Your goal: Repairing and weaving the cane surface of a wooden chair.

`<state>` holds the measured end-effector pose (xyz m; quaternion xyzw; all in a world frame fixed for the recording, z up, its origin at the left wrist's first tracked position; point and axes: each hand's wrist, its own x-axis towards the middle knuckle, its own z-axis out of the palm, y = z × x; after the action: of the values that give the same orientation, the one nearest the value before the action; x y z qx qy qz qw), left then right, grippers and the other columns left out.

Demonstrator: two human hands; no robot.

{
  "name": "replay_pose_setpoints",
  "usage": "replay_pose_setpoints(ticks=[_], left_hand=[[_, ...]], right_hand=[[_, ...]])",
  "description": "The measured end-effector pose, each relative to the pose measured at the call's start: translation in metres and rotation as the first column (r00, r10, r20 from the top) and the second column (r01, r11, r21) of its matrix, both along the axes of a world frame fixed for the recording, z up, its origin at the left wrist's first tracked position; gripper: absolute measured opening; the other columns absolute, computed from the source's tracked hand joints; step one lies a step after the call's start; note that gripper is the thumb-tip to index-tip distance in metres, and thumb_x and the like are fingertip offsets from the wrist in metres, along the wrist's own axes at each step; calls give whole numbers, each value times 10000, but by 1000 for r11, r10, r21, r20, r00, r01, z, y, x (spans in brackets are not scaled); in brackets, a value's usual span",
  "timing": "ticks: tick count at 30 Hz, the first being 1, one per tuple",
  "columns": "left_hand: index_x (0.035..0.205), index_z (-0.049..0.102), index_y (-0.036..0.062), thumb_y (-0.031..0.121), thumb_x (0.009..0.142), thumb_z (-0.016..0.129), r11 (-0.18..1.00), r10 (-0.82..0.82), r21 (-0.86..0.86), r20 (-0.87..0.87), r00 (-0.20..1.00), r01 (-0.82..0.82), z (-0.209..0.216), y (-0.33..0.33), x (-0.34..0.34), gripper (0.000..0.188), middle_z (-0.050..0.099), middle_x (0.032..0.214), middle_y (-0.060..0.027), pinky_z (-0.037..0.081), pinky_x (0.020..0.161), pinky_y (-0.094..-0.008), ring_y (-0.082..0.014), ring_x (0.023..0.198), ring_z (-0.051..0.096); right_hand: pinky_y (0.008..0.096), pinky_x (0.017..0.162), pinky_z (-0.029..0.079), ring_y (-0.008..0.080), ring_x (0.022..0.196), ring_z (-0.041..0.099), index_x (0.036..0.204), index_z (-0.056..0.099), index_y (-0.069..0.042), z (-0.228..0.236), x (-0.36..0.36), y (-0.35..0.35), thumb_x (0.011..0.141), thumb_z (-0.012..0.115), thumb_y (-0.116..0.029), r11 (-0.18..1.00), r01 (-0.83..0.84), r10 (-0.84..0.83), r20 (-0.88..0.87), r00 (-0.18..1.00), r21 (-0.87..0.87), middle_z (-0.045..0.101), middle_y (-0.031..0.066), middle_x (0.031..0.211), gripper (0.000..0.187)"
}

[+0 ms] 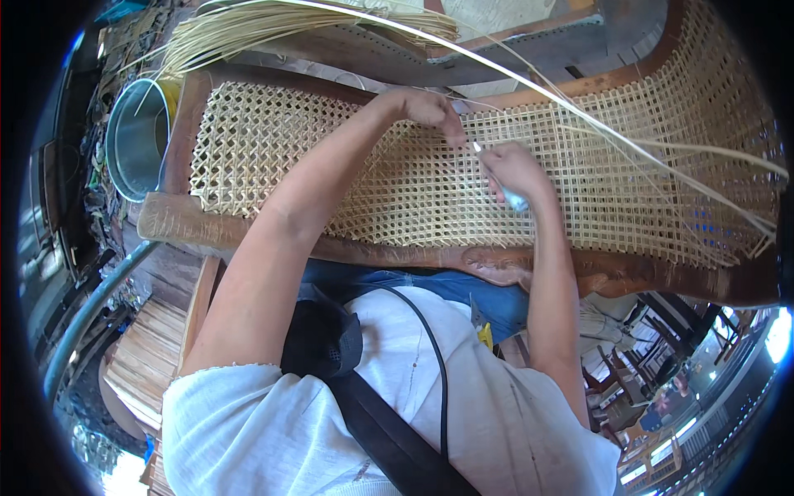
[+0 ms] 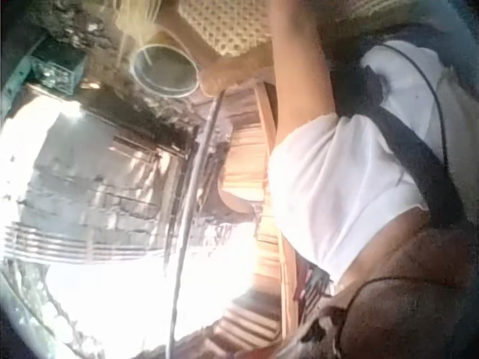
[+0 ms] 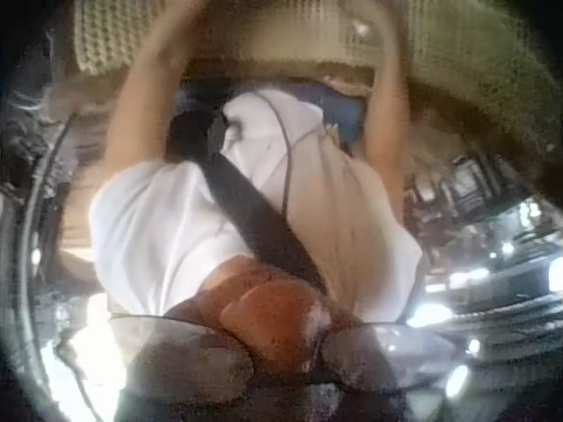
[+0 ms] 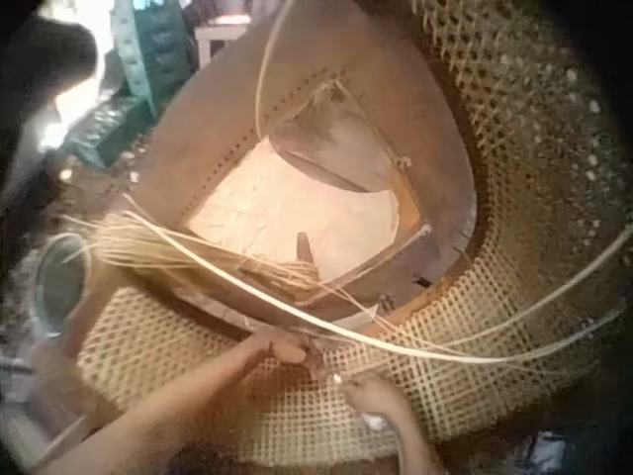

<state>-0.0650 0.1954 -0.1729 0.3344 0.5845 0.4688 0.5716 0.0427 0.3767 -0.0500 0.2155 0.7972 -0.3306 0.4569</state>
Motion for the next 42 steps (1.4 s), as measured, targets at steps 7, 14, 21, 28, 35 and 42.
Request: replay_pose_setpoints(ticks=[7,14,21,28,35,42], left_hand=[[991,775,82,244,841,782,960,242,-123,-82,967,-251,-23,-22,-21,220,745,887,-49,506,808,-311,-136,826,644],[913,723,34,244,794,759,941,128,-259,-330,935,-220,-26,-31,-26,244,701,796,-59,491,729,-338,-161,753,606],[993,730,34,206,738,737,934,83,-288,-394,915,-209,-27,-30,-29,308,725,884,-132,522,801,-374,-246,850,671],[987,751,55,204,712,751,947,-17,-301,-396,918,-112,-34,-27,-27,312,739,912,-130,535,786,-377,-254,854,687],[948,776,86,222,707,767,958,-123,-287,-485,866,-25,-21,-22,-17,277,751,883,-109,546,746,-368,-236,814,700],[937,769,122,227,704,746,948,-168,-315,-579,798,-30,-11,-33,-14,256,744,920,-119,545,823,-375,-289,902,703]], right_hand=[[310,453,492,145,497,596,727,603,-4,-45,-8,-37,961,540,-163,936,285,-299,-36,954,-204,603,69,612,289],[287,411,443,141,475,583,657,612,-9,-81,-18,-54,884,535,-42,965,146,-123,115,986,-217,606,77,583,243],[264,358,394,142,449,548,741,622,10,-99,-38,-60,940,516,-76,946,246,-182,283,942,-210,597,77,587,242],[298,370,384,162,441,536,700,606,14,-96,-27,-73,855,488,1,905,381,-356,154,922,-188,582,86,579,196],[306,401,421,161,474,565,744,620,3,-104,-37,-59,924,513,-81,914,328,-260,276,925,-238,605,67,605,225],[389,638,537,249,630,689,719,719,-4,-119,-21,-60,855,571,-181,996,-52,54,39,998,-67,713,156,734,267]])
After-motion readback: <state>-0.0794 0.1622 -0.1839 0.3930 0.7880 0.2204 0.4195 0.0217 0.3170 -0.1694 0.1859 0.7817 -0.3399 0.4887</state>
